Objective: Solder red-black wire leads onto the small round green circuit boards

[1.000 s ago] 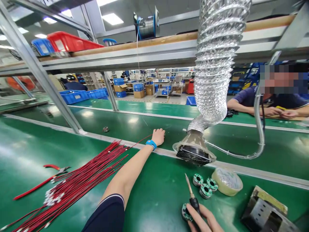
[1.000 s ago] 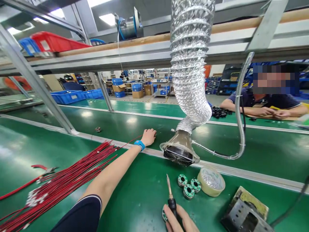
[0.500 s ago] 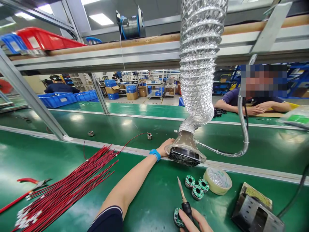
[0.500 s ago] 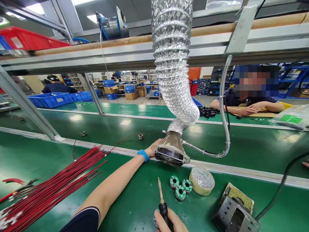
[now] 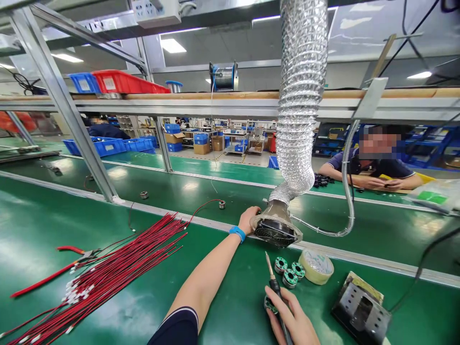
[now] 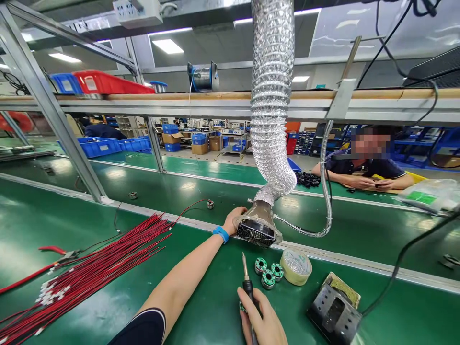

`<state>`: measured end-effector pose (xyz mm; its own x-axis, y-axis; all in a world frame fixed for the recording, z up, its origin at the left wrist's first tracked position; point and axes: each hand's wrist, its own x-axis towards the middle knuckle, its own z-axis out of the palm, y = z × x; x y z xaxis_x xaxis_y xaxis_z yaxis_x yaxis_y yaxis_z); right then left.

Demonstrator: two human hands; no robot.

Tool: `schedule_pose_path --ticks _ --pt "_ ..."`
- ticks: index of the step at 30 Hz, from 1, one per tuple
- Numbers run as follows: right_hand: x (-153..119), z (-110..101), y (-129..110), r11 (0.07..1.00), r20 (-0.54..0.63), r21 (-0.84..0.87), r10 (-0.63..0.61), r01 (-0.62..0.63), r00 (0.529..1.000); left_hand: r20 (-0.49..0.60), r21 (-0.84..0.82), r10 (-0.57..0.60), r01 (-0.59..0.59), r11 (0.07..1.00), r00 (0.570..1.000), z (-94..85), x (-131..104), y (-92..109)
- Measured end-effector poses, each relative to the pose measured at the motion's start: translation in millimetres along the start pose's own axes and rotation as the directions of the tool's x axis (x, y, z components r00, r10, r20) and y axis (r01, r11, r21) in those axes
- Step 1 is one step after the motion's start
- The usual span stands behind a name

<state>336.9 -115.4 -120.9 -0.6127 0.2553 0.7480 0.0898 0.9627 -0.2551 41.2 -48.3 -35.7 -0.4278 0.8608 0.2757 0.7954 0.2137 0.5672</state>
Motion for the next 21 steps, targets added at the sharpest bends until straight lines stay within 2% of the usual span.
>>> schedule_pose_path --ticks 4,7,10,13,16,17,19,21 --pt "7.1 -18.1 1.8 0.998 -0.054 -0.041 0.038 -0.040 0.998 -0.175 0.083 -0.160 0.177 0.981 0.971 -16.4 -38.2 -11.1" --pt "4.6 -26.9 6.0 0.994 -0.042 -0.073 0.079 -0.082 0.996 -0.207 0.136 -0.195 0.225 0.965 0.959 -24.0 -84.1 -13.5" --pt "0.1 -30.8 8.4 0.989 0.002 -0.092 0.117 -0.116 0.993 -0.140 0.173 -0.144 0.167 0.971 0.980 -18.9 -140.6 -1.9" --pt "-1.9 -33.4 7.8 0.988 0.034 -0.091 0.131 -0.127 0.991 -0.046 0.174 -0.070 0.077 0.982 0.997 -2.5 -192.9 22.6" --pt "-1.7 -36.1 7.3 0.989 0.038 -0.101 0.117 -0.112 0.992 0.030 0.153 0.044 -0.048 0.987 0.999 5.2 -224.9 42.5" --pt "-1.6 -36.8 7.4 0.989 0.032 -0.103 0.107 -0.103 0.994 0.038 0.175 0.072 -0.078 0.982 0.997 1.3 -230.1 44.0" --pt "-1.4 -37.0 7.3 0.992 0.016 -0.103 0.079 -0.077 0.997 -0.002 0.286 0.059 -0.055 0.956 0.998 -19.6 -234.8 35.7" --pt "-0.9 -35.9 4.5 0.993 -0.002 -0.106 0.048 -0.048 0.999 -0.117 0.426 -0.043 0.089 0.900 0.992 -54.4 -237.3 12.4"
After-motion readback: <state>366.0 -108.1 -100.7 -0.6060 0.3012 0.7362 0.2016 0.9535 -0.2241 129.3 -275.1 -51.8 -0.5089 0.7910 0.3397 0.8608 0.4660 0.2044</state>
